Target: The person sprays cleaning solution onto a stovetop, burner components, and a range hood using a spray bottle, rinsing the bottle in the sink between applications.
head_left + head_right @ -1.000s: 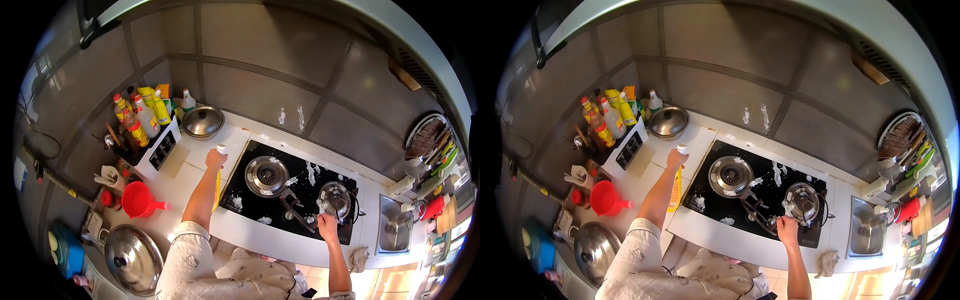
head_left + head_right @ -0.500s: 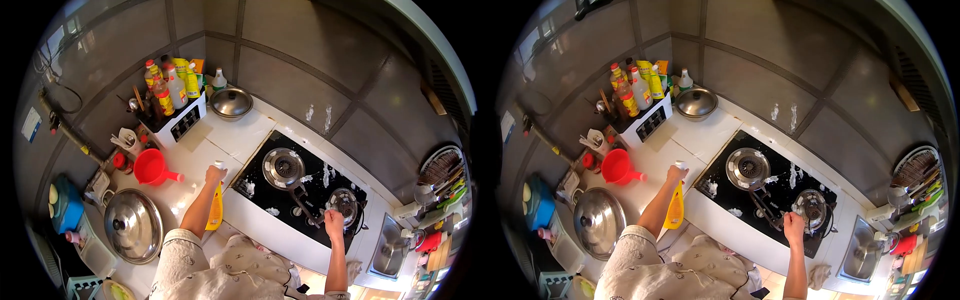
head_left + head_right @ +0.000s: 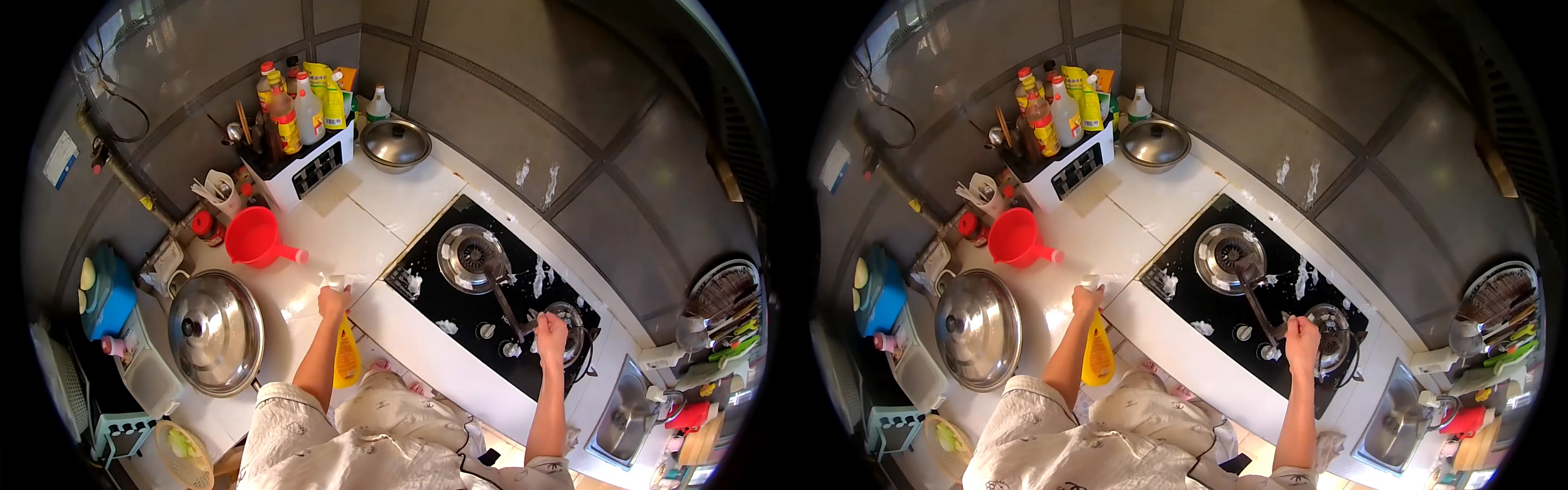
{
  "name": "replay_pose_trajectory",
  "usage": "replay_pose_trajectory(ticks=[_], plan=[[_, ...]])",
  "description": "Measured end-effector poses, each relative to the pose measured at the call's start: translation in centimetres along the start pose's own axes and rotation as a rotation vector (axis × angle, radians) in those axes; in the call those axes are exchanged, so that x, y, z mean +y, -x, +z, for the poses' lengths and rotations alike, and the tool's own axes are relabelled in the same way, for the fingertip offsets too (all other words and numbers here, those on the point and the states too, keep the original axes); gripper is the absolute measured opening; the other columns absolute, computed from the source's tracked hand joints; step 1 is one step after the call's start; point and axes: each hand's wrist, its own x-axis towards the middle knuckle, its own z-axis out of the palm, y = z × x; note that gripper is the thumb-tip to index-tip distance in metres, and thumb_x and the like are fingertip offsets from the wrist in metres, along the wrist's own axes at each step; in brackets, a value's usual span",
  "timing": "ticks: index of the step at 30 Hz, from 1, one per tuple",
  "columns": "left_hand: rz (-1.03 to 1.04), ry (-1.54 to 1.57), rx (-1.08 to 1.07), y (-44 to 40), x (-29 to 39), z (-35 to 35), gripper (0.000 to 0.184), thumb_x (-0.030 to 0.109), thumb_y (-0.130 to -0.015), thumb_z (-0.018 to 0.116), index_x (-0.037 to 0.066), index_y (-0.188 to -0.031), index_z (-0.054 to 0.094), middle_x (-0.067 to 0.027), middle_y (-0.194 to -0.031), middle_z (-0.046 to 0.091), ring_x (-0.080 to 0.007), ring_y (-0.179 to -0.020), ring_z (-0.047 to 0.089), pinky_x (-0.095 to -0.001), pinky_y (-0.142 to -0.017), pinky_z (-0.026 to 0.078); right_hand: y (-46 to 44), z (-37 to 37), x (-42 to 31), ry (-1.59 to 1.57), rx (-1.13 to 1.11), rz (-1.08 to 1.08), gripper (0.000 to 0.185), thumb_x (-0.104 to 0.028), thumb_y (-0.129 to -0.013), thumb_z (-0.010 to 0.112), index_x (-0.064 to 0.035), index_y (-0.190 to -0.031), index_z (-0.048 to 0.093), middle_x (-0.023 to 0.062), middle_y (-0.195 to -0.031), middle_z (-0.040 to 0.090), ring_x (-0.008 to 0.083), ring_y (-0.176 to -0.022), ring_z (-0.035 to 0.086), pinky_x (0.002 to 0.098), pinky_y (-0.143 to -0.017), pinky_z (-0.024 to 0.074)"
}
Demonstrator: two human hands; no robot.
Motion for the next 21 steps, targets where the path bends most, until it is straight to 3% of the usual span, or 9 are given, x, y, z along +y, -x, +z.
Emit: replay_pose_trajectory(ticks=[5,9,10,14,17,21], plan=[[0.301,-0.095,-0.297,2.1,-1.6,2.2,0.034,0.034,-0.072,0.067,0.003,-0.086,0.063,-0.0101,-0.07,0.065,-0.0194,-0.049,0.062,-0.0307,-0.052,0.051,-0.9,1.2,-0.3,0.001,0.02,-0.053,0.031,-0.018,-0.084,0.05,0.0039,-0.063,0.05,0.0104,-0.051,0.05,0.019,-0.048,0.048,0.0341,-0.05,0.0372],[0.329,-0.23,-0.358,7.1,-0.2,2.8,0.032,0.034,-0.072,0.067,0.008,-0.09,0.064,-0.0084,-0.069,0.065,-0.0183,-0.048,0.062,-0.0305,-0.052,0.05,-2.4,2.5,-1.5,0.046,0.026,-0.135,0.032,-0.02,-0.084,0.049,0.0033,-0.063,0.051,0.0135,-0.053,0.052,0.0242,-0.05,0.052,0.0366,-0.051,0.0385],[0.309,-0.243,-0.386,7.4,-0.3,3.1,0.031,0.034,-0.072,0.067,0.009,-0.091,0.064,-0.008,-0.069,0.065,-0.0181,-0.048,0.062,-0.0304,-0.052,0.05,-2.9,2.7,-2.0,0.086,0.045,-0.156,0.032,-0.022,-0.084,0.048,0.003,-0.063,0.051,0.0163,-0.055,0.054,0.0304,-0.053,0.054,0.0397,-0.053,0.0393],[0.381,-0.101,-0.404,7.9,-1.2,2.6,0.029,0.032,-0.072,0.067,0.01,-0.091,0.064,-0.0075,-0.068,0.065,-0.0177,-0.047,0.061,-0.0307,-0.051,0.05,-5.9,3.4,-2.3,0.155,0.089,-0.217,0.032,-0.023,-0.083,0.049,0.0024,-0.065,0.052,0.0196,-0.06,0.054,0.038,-0.06,0.054,0.0437,-0.055,0.0398],[0.391,0.025,-0.374,7.6,-2.9,1.3,0.028,0.031,-0.073,0.067,0.009,-0.09,0.063,-0.0075,-0.068,0.064,-0.0176,-0.047,0.06,-0.0303,-0.05,0.05,-6.7,3.8,-4.0,0.121,0.075,-0.277,0.031,-0.022,-0.084,0.048,0.002,-0.064,0.052,0.0184,-0.059,0.055,0.0352,-0.058,0.055,0.0423,-0.055,0.0394],[0.356,0.167,-0.289,9.0,-2.6,-1.6,0.026,0.028,-0.074,0.067,0.005,-0.086,0.062,-0.0071,-0.064,0.062,-0.0161,-0.044,0.057,-0.0279,-0.046,0.047,-5.6,4.8,-7.8,0.028,-0.09,-0.244,0.031,-0.019,-0.086,0.049,0.0025,-0.063,0.05,0.0126,-0.054,0.053,0.021,-0.049,0.052,0.0337,-0.051,0.0393]])
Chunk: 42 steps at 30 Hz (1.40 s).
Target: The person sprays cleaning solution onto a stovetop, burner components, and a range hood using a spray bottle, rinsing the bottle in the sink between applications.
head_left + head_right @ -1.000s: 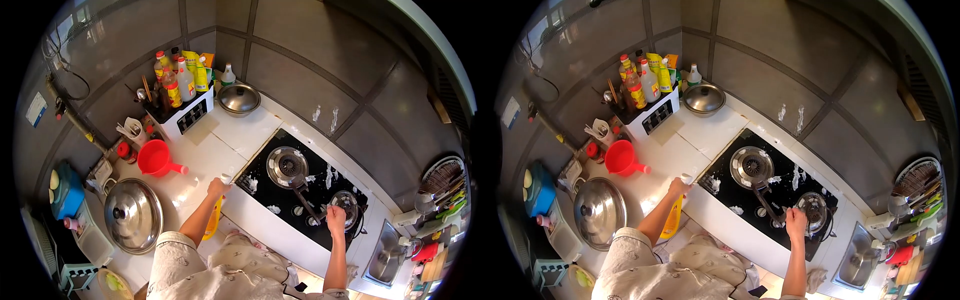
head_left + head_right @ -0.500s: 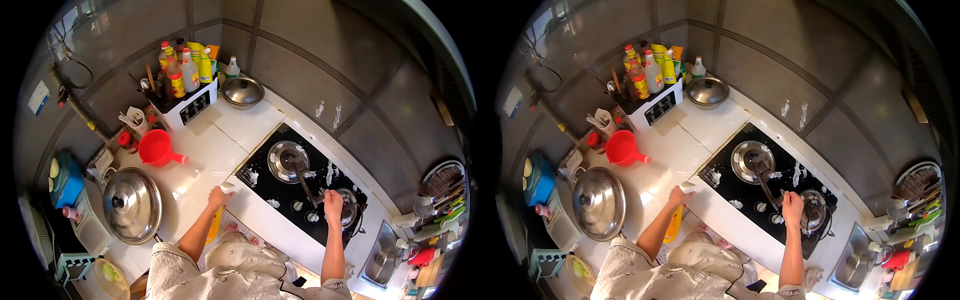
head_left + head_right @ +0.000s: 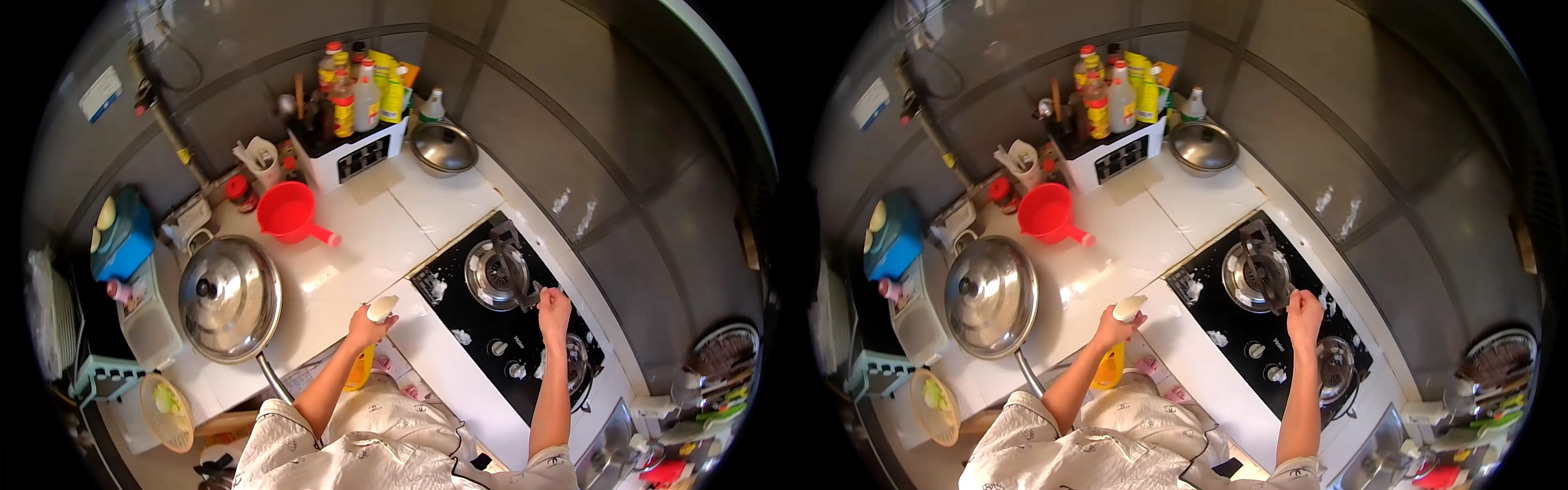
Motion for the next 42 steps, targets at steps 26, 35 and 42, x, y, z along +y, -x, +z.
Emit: replay_pose_trajectory(ticks=[26,35,42], plan=[[0.102,0.602,0.461,17.8,0.5,-6.0,0.012,0.011,-0.077,0.066,0.002,-0.08,0.061,-0.0002,-0.058,0.056,-0.0068,-0.045,0.051,-0.0206,-0.041,0.04,13.6,25.7,-7.2,0.207,-0.35,-1.169,0.005,-0.003,-0.073,0.051,-0.0034,-0.078,0.049,0.0066,-0.068,0.05,0.0206,-0.061,0.057,0.0312,-0.049,0.0499],[0.185,0.61,0.165,15.8,1.6,-5.1,0.029,0.005,-0.082,0.058,0.001,-0.109,0.05,-0.0092,-0.085,0.059,-0.0133,-0.054,0.052,-0.0231,-0.046,0.043,16.2,32.6,-4.9,0.303,-0.653,-0.858,0.012,-0.002,-0.076,0.048,0.0039,-0.085,0.053,0.02,-0.075,0.06,0.0323,-0.066,0.063,0.0374,-0.056,0.0518],[0.298,0.844,-0.097,12.8,8.2,-4.8,0.033,0.003,-0.08,0.06,-0.001,-0.111,0.051,-0.0113,-0.091,0.058,-0.0151,-0.06,0.055,-0.0252,-0.046,0.045,13.9,30.3,-5.5,-0.429,-0.872,-0.133,0.034,-0.029,-0.08,0.051,-0.0048,-0.104,0.046,0.0156,-0.08,0.058,0.0311,-0.073,0.056,0.0365,-0.064,0.0442]])
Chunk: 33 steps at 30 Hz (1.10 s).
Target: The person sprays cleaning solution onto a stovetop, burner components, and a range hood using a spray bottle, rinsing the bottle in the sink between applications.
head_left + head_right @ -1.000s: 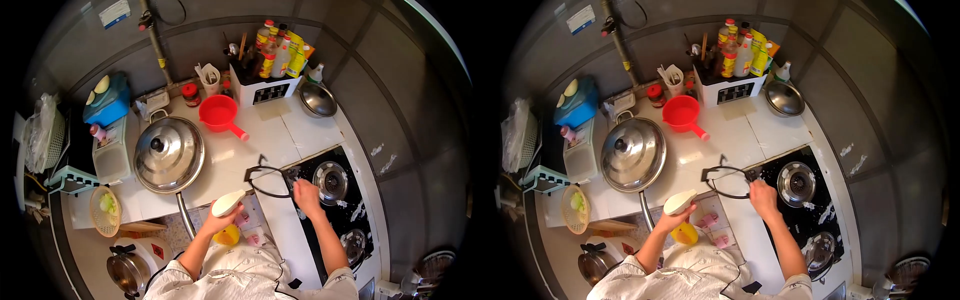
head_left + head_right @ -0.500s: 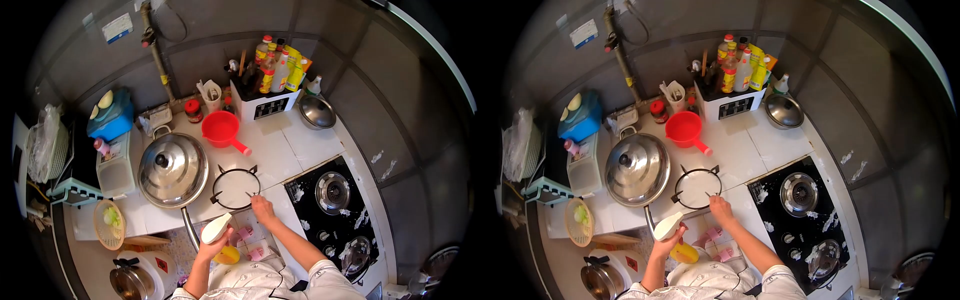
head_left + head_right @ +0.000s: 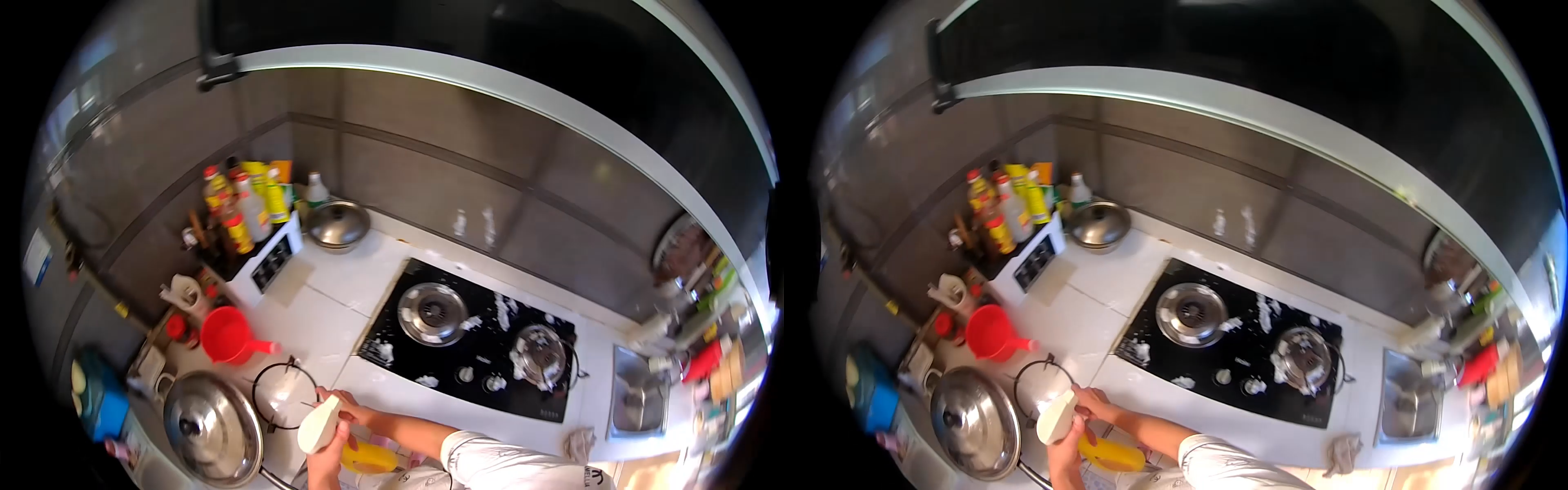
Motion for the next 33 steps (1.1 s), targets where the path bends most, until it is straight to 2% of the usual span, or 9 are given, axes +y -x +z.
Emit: replay_pose_trajectory(ticks=[1,4,6,10,11,12,18,32,33], plan=[[-0.012,-0.002,-0.087,-0.9,0.3,0.9,0.032,0.003,-0.08,0.06,-0.001,-0.11,0.051,-0.0113,-0.09,0.058,-0.0149,-0.06,0.055,-0.025,-0.046,0.045,0.8,-0.8,0.0,-0.188,0.122,-0.163,0.016,-0.017,-0.08,0.048,-0.008,-0.092,0.05,0.0103,-0.066,0.059,0.0298,-0.057,0.055,0.0342,-0.053,0.0423],[0.008,-0.028,-0.401,-3.3,2.1,5.8,0.036,0.01,-0.079,0.063,0.0,-0.111,0.05,-0.0102,-0.088,0.057,-0.0177,-0.064,0.056,-0.0266,-0.042,0.044,6.2,-6.7,-2.5,-0.407,0.389,-0.342,0.026,-0.016,-0.076,0.057,-0.0122,-0.102,0.053,0.0109,-0.07,0.06,0.0293,-0.064,0.059,0.035,-0.058,0.0449],[-0.036,0.023,-0.576,-4.5,3.2,10.4,0.028,0.003,-0.08,0.059,0.0,-0.107,0.051,-0.0098,-0.085,0.059,-0.0125,-0.059,0.055,-0.0234,-0.046,0.045,9.1,-10.5,-2.7,0.032,0.687,-0.157,0.035,-0.026,-0.081,0.055,-0.0143,-0.113,0.054,0.0134,-0.08,0.063,0.029,-0.074,0.063,0.034,-0.063,0.0491],[0.113,0.033,-0.857,-7.0,5.2,22.1,0.032,0.013,-0.081,0.062,0.004,-0.11,0.051,-0.0062,-0.081,0.059,-0.0084,-0.048,0.05,-0.0217,-0.039,0.04,18.7,-16.4,-2.2,-0.097,0.9,-0.073,0.026,-0.024,-0.084,0.053,-0.0049,-0.1,0.06,0.0093,-0.09,0.065,0.0159,-0.08,0.063,0.0299,-0.07,0.049],[0.141,0.021,-0.86,-7.2,6.0,25.2,0.034,0.014,-0.08,0.063,0.004,-0.11,0.051,-0.0058,-0.08,0.058,-0.0089,-0.048,0.05,-0.0218,-0.038,0.04,20.9,-16.9,-1.6,0.017,1.052,-0.128,0.021,-0.018,-0.084,0.055,-0.0025,-0.096,0.061,0.0093,-0.09,0.065,0.0146,-0.078,0.063,0.0289,-0.069,0.0492],[0.17,0.01,-0.858,-7.3,6.8,28.2,0.035,0.016,-0.079,0.064,0.005,-0.11,0.05,-0.0054,-0.079,0.058,-0.0094,-0.047,0.05,-0.022,-0.038,0.04,23.6,-18.0,-2.4,-0.085,0.91,0.187,0.019,-0.016,-0.084,0.056,-0.0014,-0.096,0.06,0.0094,-0.081,0.066,0.0136,-0.068,0.063,0.027,-0.061,0.0496],[0.375,0.071,-0.713,-7.4,9.2,41.9,0.025,0.016,-0.079,0.065,0.006,-0.098,0.054,-0.0055,-0.071,0.056,-0.0134,-0.04,0.046,-0.027,-0.037,0.038,36.1,-17.6,2.0,-0.212,1.238,0.19,0.015,-0.011,-0.086,0.054,0.002,-0.089,0.061,0.0085,-0.073,0.064,0.0119,-0.062,0.061,0.0232,-0.055,0.0497],[0.81,-0.124,-0.528,-2.6,10.0,48.2,0.015,0.015,-0.082,0.051,0.0,-0.081,0.053,-0.0087,-0.054,0.051,-0.0177,-0.039,0.05,-0.0299,-0.036,0.04,41.4,-14.6,7.2,-0.38,1.069,0.304,0.015,-0.014,-0.087,0.051,-0.0029,-0.092,0.06,0.006,-0.078,0.065,0.0118,-0.065,0.061,0.0221,-0.054,0.0464],[0.8,-0.014,-0.554,-1.5,9.8,48.0,0.016,0.005,-0.077,0.051,0.0,-0.092,0.054,-0.0092,-0.069,0.057,-0.0176,-0.044,0.052,-0.028,-0.038,0.042,41.1,-14.7,7.0,-0.4,1.072,0.273,0.015,-0.013,-0.087,0.051,-0.003,-0.092,0.06,0.0064,-0.078,0.065,0.0121,-0.065,0.061,0.0228,-0.055,0.0474]])
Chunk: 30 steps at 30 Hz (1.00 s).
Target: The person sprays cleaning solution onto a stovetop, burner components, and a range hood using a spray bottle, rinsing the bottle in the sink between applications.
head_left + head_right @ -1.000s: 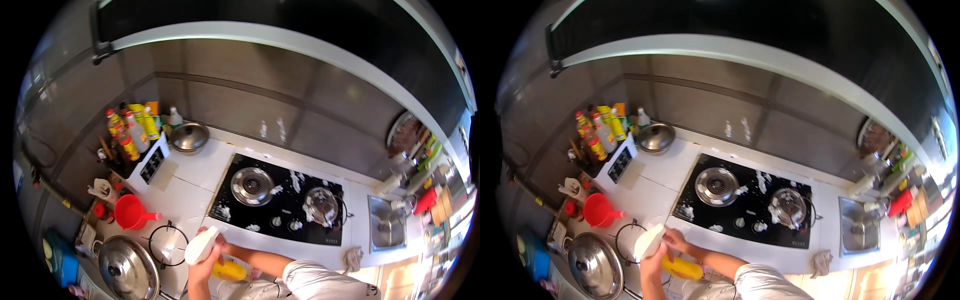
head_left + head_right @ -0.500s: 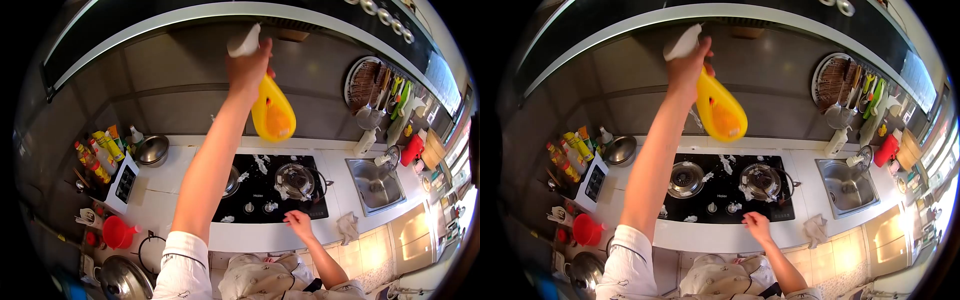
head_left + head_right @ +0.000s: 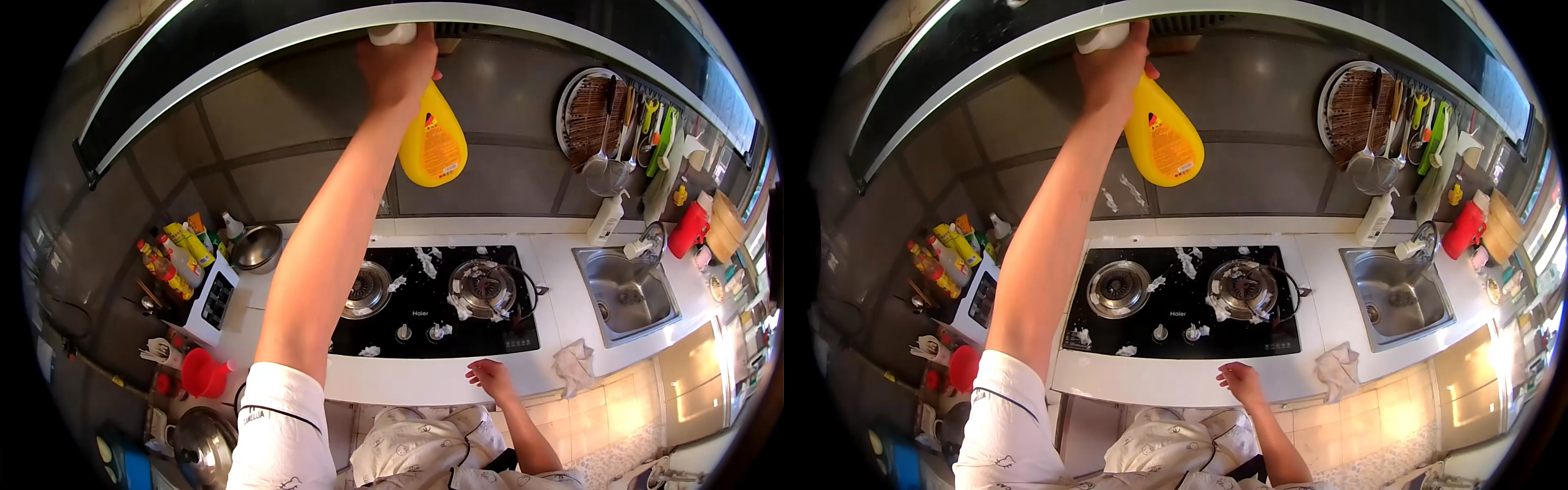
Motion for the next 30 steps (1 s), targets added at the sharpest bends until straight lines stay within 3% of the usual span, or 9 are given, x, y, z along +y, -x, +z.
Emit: replay_pose_trajectory(ticks=[3,6,9,14,17,19,24,27,30], plan=[[-0.041,0.012,-0.006,0.1,-1.1,1.7,0.023,0.01,-0.078,0.059,-0.001,-0.098,0.053,-0.0088,-0.075,0.058,-0.0158,-0.046,0.054,-0.0263,-0.038,0.044,-0.6,0.7,0.7,-0.082,-0.012,-0.023,0.013,-0.01,-0.085,0.052,-0.0004,-0.089,0.061,0.0084,-0.073,0.065,0.0133,-0.063,0.062,0.0229,-0.053,0.0478],[-0.05,-0.061,-0.03,-0.2,-1.5,1.8,0.019,0.015,-0.078,0.065,0.002,-0.088,0.054,-0.0069,-0.068,0.057,-0.0153,-0.039,0.05,-0.0275,-0.038,0.041,-0.6,0.1,2.1,-0.084,-0.042,-0.01,0.014,-0.012,-0.087,0.052,-0.0021,-0.091,0.06,0.0073,-0.076,0.065,0.0124,-0.064,0.062,0.0227,-0.054,0.0476],[-0.067,-0.083,0.111,0.0,-2.0,1.6,0.021,0.015,-0.078,0.065,0.001,-0.089,0.054,-0.0071,-0.072,0.059,-0.015,-0.039,0.05,-0.0276,-0.037,0.041,-0.3,-0.8,3.8,-0.099,-0.035,0.038,0.014,-0.013,-0.087,0.051,-0.0027,-0.092,0.06,0.0069,-0.078,0.065,0.0121,-0.065,0.062,0.0224,-0.053,0.0472],[0.047,-0.111,-0.045,0.5,-2.3,1.5,0.025,0.019,-0.077,0.065,-0.003,-0.082,0.054,-0.0067,-0.063,0.057,-0.0145,-0.038,0.05,-0.0261,-0.039,0.043,0.2,-3.2,5.9,-0.163,-0.016,0.119,0.014,-0.01,-0.087,0.051,-0.0016,-0.092,0.061,0.0078,-0.077,0.065,0.0129,-0.064,0.062,0.0223,-0.053,0.0472],[-0.127,-0.18,-0.113,1.2,-1.7,2.1,0.026,0.017,-0.078,0.066,0.003,-0.096,0.054,-0.0072,-0.075,0.06,-0.0144,-0.039,0.049,-0.0269,-0.039,0.041,0.2,-3.9,5.6,-0.167,0.016,0.166,0.015,-0.009,-0.087,0.049,-0.0009,-0.091,0.061,0.0088,-0.077,0.065,0.0138,-0.063,0.062,0.0231,-0.054,0.0472],[-0.144,-0.23,-0.015,1.8,-2.2,2.7,0.028,0.018,-0.078,0.066,0.003,-0.098,0.054,-0.0073,-0.075,0.06,-0.014,-0.039,0.048,-0.0268,-0.039,0.041,-0.3,-4.1,5.7,-0.188,0.026,0.174,0.016,-0.009,-0.087,0.048,-0.0009,-0.091,0.061,0.0089,-0.077,0.065,0.014,-0.063,0.062,0.0232,-0.054,0.0472],[-0.022,-0.256,-0.031,1.8,-3.8,3.7,0.03,0.018,-0.079,0.065,0.003,-0.101,0.053,-0.0079,-0.074,0.058,-0.014,-0.039,0.048,-0.0268,-0.038,0.041,-0.7,-3.5,5.4,-0.235,-0.003,0.163,0.016,-0.009,-0.086,0.048,-0.0014,-0.091,0.061,0.0087,-0.077,0.065,0.014,-0.065,0.062,0.0227,-0.056,0.0471],[0.063,-0.265,-0.073,1.4,-3.0,5.4,0.023,0.019,-0.078,0.065,-0.002,-0.079,0.054,-0.0051,-0.058,0.054,-0.0134,-0.039,0.051,-0.0262,-0.039,0.043,-0.8,-3.4,5.8,-0.28,-0.025,0.147,0.016,-0.009,-0.086,0.048,-0.0017,-0.091,0.061,0.0086,-0.078,0.065,0.014,-0.065,0.062,0.0227,-0.056,0.0471],[0.101,-0.256,-0.077,0.8,-2.1,7.1,0.022,0.018,-0.078,0.064,-0.002,-0.08,0.053,-0.0051,-0.058,0.054,-0.0133,-0.041,0.052,-0.026,-0.039,0.043,-1.1,-3.8,6.0,-0.299,-0.016,0.174,0.015,-0.009,-0.086,0.048,-0.0021,-0.09,0.061,0.0086,-0.078,0.065,0.0139,-0.065,0.063,0.0227,-0.056,0.0472]])
